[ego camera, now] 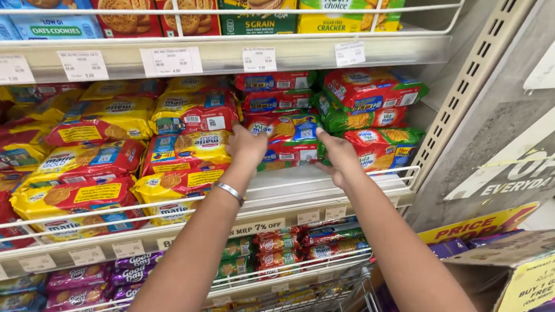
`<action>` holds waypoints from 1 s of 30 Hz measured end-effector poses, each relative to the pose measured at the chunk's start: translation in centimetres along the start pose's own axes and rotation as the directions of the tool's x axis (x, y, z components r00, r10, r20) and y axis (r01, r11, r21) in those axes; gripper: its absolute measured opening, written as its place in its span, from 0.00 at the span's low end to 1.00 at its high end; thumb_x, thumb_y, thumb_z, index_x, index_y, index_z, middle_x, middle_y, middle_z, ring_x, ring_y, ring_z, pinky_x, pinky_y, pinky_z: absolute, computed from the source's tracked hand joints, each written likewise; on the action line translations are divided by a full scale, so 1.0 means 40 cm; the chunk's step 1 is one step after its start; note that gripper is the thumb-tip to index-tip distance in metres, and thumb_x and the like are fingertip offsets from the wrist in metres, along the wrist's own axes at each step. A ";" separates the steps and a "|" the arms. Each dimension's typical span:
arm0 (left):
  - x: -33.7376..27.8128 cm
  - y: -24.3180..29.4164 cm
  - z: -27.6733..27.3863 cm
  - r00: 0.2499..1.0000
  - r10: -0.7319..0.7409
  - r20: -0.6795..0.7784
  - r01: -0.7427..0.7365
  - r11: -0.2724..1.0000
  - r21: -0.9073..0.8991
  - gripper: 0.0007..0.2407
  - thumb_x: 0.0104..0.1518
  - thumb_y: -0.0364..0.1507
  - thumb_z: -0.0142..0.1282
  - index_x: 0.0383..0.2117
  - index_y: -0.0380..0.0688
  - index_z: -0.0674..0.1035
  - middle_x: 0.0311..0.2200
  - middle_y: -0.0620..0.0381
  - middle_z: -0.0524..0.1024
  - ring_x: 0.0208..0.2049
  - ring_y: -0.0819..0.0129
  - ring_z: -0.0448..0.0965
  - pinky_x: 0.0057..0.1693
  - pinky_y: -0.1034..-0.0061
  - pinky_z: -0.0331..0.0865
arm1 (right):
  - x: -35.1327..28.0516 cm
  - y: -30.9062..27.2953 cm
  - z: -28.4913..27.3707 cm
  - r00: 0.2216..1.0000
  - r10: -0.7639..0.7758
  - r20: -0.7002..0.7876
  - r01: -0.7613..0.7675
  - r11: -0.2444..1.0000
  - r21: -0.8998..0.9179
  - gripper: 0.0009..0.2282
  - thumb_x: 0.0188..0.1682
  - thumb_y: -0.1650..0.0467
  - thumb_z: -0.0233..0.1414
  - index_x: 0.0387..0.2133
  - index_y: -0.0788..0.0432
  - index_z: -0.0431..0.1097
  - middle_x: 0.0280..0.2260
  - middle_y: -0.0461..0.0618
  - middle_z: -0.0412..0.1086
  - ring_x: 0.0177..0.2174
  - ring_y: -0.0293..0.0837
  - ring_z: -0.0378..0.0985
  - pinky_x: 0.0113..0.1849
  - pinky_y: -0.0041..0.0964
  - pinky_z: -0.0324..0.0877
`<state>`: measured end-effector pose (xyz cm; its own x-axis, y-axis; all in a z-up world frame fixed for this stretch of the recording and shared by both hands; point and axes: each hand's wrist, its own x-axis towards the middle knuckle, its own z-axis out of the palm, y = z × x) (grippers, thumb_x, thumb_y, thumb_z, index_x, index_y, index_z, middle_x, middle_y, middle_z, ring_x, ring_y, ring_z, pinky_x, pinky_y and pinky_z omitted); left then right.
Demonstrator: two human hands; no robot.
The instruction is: Picking multiple snack and biscuit packets from supermarket shelves and placing them into a shopping cart.
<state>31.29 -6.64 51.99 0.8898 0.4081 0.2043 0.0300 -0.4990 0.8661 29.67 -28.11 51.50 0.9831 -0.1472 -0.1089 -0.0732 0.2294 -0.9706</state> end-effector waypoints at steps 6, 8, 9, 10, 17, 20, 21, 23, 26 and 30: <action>-0.034 -0.020 -0.030 0.995 0.056 0.081 -0.059 0.997 0.039 0.26 0.54 0.41 0.59 0.57 0.37 0.73 0.51 0.38 0.77 0.58 0.39 0.69 0.66 0.56 0.59 | -0.026 -0.032 -0.020 0.986 0.094 0.139 -0.108 0.990 0.092 0.28 0.41 0.62 0.62 0.54 0.59 0.64 0.56 0.56 0.65 0.53 0.56 0.69 0.52 0.52 0.72; -0.071 -0.008 -0.038 0.996 0.079 0.049 -0.079 0.997 -0.003 0.26 0.53 0.41 0.59 0.57 0.39 0.72 0.51 0.40 0.77 0.57 0.41 0.68 0.65 0.57 0.59 | -0.028 -0.043 -0.025 0.979 0.138 0.151 -0.157 0.981 0.117 0.27 0.44 0.63 0.62 0.55 0.58 0.62 0.54 0.60 0.63 0.53 0.56 0.70 0.53 0.52 0.71; -0.090 -0.002 -0.042 0.994 0.107 0.014 -0.106 0.993 -0.047 0.26 0.53 0.40 0.60 0.57 0.42 0.72 0.51 0.42 0.77 0.57 0.42 0.68 0.65 0.58 0.58 | -0.029 -0.047 -0.027 0.971 0.176 0.163 -0.199 0.970 0.142 0.27 0.46 0.63 0.62 0.56 0.57 0.61 0.53 0.65 0.61 0.53 0.56 0.71 0.54 0.52 0.70; -0.112 0.001 -0.049 0.995 0.099 0.017 -0.099 0.994 -0.044 0.26 0.53 0.40 0.60 0.57 0.42 0.72 0.51 0.42 0.77 0.57 0.42 0.68 0.65 0.58 0.58 | -0.033 -0.044 -0.033 0.970 0.184 0.162 -0.207 0.968 0.141 0.27 0.46 0.63 0.62 0.56 0.57 0.61 0.53 0.65 0.61 0.53 0.56 0.71 0.54 0.52 0.70; -0.301 -0.004 -0.172 0.807 0.394 -0.440 -0.521 0.826 -0.216 0.21 0.60 0.33 0.59 0.58 0.41 0.71 0.56 0.49 0.72 0.61 0.53 0.67 0.68 0.58 0.54 | -0.158 -0.028 -0.078 0.930 0.036 0.366 -0.126 0.966 0.224 0.28 0.44 0.61 0.58 0.57 0.59 0.62 0.54 0.55 0.68 0.52 0.51 0.72 0.53 0.54 0.71; -0.467 -0.065 -0.252 0.926 0.233 -0.297 -0.374 0.666 -0.646 0.24 0.63 0.33 0.57 0.63 0.39 0.64 0.58 0.49 0.69 0.60 0.59 0.67 0.67 0.64 0.59 | -0.307 0.033 -0.089 0.925 -0.035 0.377 -0.050 0.976 0.212 0.34 0.41 0.63 0.59 0.63 0.54 0.55 0.57 0.53 0.66 0.53 0.52 0.72 0.52 0.56 0.68; -0.531 -0.088 -0.284 0.990 0.141 -0.009 -0.078 0.494 -0.866 0.27 0.60 0.32 0.54 0.66 0.40 0.60 0.57 0.52 0.70 0.59 0.64 0.68 0.64 0.68 0.61 | -0.364 0.061 -0.088 0.943 -0.049 0.329 -0.014 0.982 0.187 0.38 0.37 0.65 0.60 0.65 0.47 0.51 0.57 0.50 0.65 0.53 0.53 0.72 0.50 0.57 0.66; -0.652 -0.273 -0.300 0.996 0.070 0.048 -0.005 0.615 -0.789 0.30 0.60 0.30 0.55 0.70 0.40 0.59 0.56 0.48 0.72 0.54 0.63 0.72 0.56 0.68 0.66 | -0.413 0.228 -0.154 0.918 -0.069 0.390 0.001 0.985 0.171 0.42 0.36 0.68 0.61 0.68 0.49 0.48 0.58 0.53 0.63 0.55 0.53 0.69 0.53 0.57 0.64; -0.801 -0.515 -0.271 0.994 -0.070 0.079 0.105 0.706 -0.700 0.32 0.57 0.28 0.55 0.70 0.38 0.58 0.55 0.46 0.72 0.51 0.63 0.74 0.52 0.69 0.71 | -0.473 0.499 -0.210 0.879 0.009 0.477 -0.091 0.985 0.148 0.45 0.35 0.72 0.62 0.69 0.52 0.45 0.59 0.54 0.60 0.57 0.51 0.65 0.56 0.54 0.62; -0.922 -0.788 -0.203 0.847 -0.499 0.182 0.494 0.616 -0.614 0.28 0.56 0.31 0.57 0.63 0.37 0.64 0.46 0.44 0.79 0.41 0.63 0.81 0.44 0.65 0.76 | -0.538 0.850 -0.188 0.817 0.439 0.375 -0.441 0.893 -0.083 0.40 0.40 0.75 0.60 0.68 0.52 0.48 0.57 0.55 0.65 0.55 0.49 0.67 0.56 0.49 0.63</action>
<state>-6.17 0.26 20.85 0.8219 0.4556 -0.3419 0.1788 0.3635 0.9143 4.78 -24.38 19.24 0.8338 0.3409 -0.4342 -0.5134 0.1897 -0.8369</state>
